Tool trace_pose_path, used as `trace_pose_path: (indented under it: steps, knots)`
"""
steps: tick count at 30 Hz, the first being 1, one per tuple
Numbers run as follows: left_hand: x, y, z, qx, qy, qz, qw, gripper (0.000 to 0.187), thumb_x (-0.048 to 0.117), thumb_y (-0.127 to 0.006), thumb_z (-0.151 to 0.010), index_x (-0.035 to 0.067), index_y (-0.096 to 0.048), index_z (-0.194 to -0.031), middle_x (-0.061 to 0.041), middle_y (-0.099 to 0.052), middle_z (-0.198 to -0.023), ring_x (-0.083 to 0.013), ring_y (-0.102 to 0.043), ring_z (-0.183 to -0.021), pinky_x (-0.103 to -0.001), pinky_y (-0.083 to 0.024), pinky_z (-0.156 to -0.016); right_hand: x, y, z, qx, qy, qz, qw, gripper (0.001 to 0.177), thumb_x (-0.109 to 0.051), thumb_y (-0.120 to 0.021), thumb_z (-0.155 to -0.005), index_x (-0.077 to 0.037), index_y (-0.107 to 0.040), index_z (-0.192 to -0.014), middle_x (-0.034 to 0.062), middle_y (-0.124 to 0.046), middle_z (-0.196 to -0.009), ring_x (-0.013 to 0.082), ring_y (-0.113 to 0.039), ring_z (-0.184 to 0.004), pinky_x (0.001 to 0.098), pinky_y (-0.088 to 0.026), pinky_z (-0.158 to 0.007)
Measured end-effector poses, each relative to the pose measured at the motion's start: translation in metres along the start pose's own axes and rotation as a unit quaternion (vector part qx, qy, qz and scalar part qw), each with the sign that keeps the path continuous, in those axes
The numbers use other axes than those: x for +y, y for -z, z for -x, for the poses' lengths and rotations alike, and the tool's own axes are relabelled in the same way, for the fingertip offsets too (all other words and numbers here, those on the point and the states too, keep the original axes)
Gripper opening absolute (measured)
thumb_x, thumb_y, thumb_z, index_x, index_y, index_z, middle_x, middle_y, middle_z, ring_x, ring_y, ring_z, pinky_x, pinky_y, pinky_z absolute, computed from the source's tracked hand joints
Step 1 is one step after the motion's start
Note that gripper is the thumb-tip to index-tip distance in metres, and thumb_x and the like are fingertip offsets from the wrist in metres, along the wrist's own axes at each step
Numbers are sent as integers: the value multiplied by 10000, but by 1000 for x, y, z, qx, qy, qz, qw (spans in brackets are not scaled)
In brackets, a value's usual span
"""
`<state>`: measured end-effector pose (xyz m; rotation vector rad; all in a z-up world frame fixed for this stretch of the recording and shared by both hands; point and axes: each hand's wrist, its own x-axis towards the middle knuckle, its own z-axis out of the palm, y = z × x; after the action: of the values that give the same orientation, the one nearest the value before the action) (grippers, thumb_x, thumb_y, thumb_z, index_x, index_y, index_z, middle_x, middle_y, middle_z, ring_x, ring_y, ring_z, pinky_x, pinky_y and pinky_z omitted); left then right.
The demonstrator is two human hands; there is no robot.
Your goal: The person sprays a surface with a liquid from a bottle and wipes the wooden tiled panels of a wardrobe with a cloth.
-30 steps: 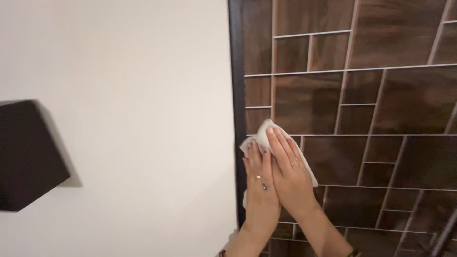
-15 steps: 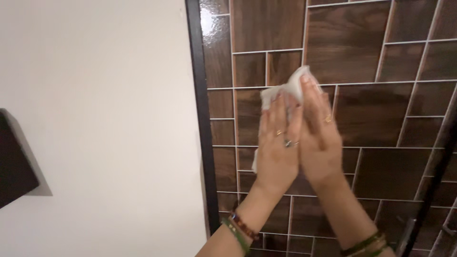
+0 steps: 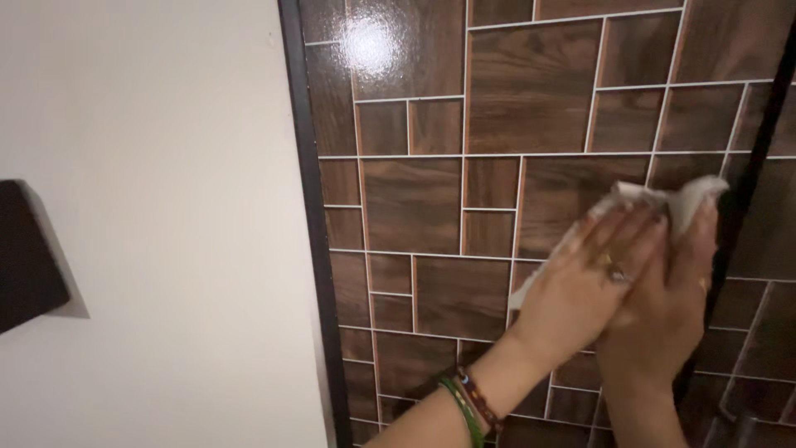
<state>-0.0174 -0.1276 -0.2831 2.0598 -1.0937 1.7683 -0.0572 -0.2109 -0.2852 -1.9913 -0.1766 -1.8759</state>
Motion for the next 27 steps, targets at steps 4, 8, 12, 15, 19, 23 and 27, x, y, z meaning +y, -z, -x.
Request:
trace_pose_path:
  steps: [4,8,12,15,19,23,27]
  knots:
    - [23,0,29,8,0,67,998,486,92,-546,-1068,23,-444,-1538,-119,-467,-1619,-264,-433,-1563,-370,-301,-1344,8,9,32,-13,-9,30,999,411,-139,-452,-1215,37,-434,-1586,272,-332,-1706,428,-406,-1555,417,-420,-1261]
    - [30,2,69,-34,4,54,998,467,130,-545,-1070,37,-537,-1528,-111,-548,-1556,-234,-499,-1503,-377,-350,-1320,3,3,64,-45,-131,-141,980,566,-168,-448,-1153,66,-251,-1629,298,-356,-1656,430,-419,-1481,458,-376,-1193]
    - [28,13,119,-30,17,11,999,432,146,-533,-1102,76,-576,-1526,-84,-575,-1550,-188,-501,-1509,-353,-359,-1305,10,-36,128,-42,-181,-178,966,545,-141,-498,-1105,72,-299,-1565,326,-386,-1611,468,-438,-1461,487,-373,-1194]
    - [22,34,148,-54,23,-16,998,402,180,-539,-1120,74,-601,-1502,-80,-624,-1595,-216,-558,-1535,-393,-455,-1289,21,-80,182,-20,-181,-168,969,529,-120,-535,-1069,77,-335,-1518,347,-408,-1577,496,-452,-1446,510,-371,-1194]
    - [26,51,187,-76,49,-134,987,402,290,-570,-1153,190,-641,-1536,-62,-679,-1280,-249,-654,-1296,-482,-557,-1120,20,-120,221,84,33,-83,992,379,-97,-625,-1000,75,-461,-1295,395,-502,-1429,565,-540,-1321,605,-428,-1120]
    - [16,42,224,25,91,-308,947,345,391,-588,-1117,233,-645,-1419,49,-717,-1308,-214,-670,-1123,-445,-569,-966,-2,-195,282,177,184,-66,965,203,-102,-722,-947,38,-594,-1021,421,-623,-1227,595,-654,-1125,644,-484,-915]
    - [-40,42,268,-31,-6,-403,915,418,318,-500,-1187,93,-555,-1535,-101,-634,-1463,-328,-612,-1197,-507,-522,-1021,-63,-157,221,153,323,-40,933,158,-79,-677,-955,-7,-679,-1096,397,-635,-1253,523,-663,-1150,585,-471,-836]
